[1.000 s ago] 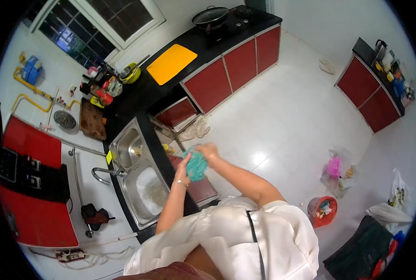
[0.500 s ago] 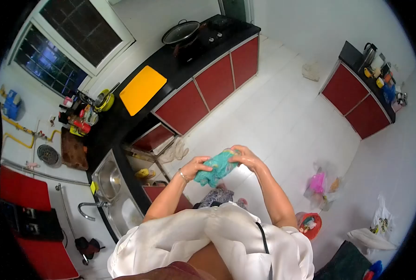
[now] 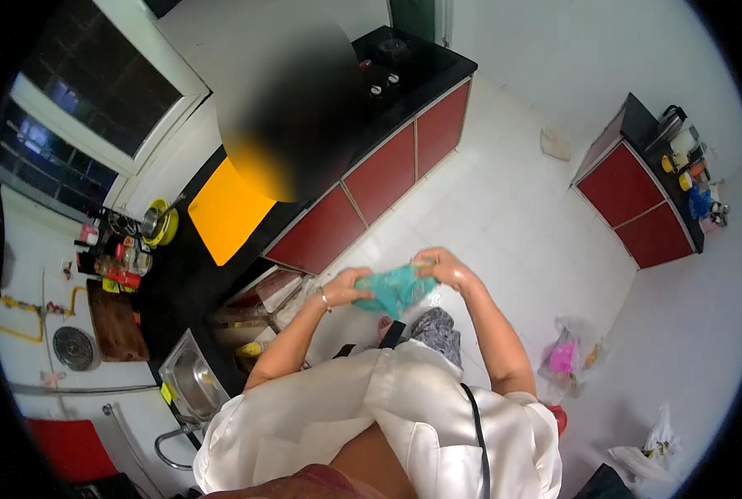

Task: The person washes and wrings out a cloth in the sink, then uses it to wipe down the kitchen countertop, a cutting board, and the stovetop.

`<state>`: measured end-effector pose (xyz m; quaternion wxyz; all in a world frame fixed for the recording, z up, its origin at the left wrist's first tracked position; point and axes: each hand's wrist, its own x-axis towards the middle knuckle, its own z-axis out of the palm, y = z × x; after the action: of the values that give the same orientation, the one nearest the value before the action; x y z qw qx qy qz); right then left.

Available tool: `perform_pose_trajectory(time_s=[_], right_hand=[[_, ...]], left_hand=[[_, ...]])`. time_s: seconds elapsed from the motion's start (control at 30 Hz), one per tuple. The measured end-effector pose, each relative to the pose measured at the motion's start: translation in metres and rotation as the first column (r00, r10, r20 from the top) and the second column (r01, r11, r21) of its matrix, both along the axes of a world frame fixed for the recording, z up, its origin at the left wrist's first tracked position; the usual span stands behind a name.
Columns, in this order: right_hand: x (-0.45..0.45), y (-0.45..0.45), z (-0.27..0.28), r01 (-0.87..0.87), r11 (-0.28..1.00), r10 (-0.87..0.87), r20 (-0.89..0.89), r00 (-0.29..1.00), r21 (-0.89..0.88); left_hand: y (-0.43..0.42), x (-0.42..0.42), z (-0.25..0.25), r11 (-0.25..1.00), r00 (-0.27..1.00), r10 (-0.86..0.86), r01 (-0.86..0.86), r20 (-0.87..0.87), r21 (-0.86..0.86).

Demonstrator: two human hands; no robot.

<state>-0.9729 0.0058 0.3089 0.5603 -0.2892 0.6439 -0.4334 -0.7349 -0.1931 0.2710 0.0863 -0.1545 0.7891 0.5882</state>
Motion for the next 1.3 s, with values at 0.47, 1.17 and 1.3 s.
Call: perform_pose_trajectory(time_s=[0.47,1.17,1.3], right_hand=[[-0.24,-0.359,-0.011,-0.208,0.883,-0.348,-0.884,0.312,-0.421],[-0.253,-0.579,-0.155,-0.106,0.981,-0.087,-0.853,0.515,-0.164],[-0.194,-0.582,-0.155,-0.249,0.96,-0.022,-0.922,0.387,-0.128]], left_hand=[[-0.264,-0.273,0.039,0.158,0.913,0.246,-0.369,-0.325,-0.916],[-0.412,-0.38,-0.094,0.478,0.916,0.401,-0.198,0.011,-0.856],[-0.403,-0.315,-0.106,0.331,0.902,0.43,-0.206,-0.048,-0.921]])
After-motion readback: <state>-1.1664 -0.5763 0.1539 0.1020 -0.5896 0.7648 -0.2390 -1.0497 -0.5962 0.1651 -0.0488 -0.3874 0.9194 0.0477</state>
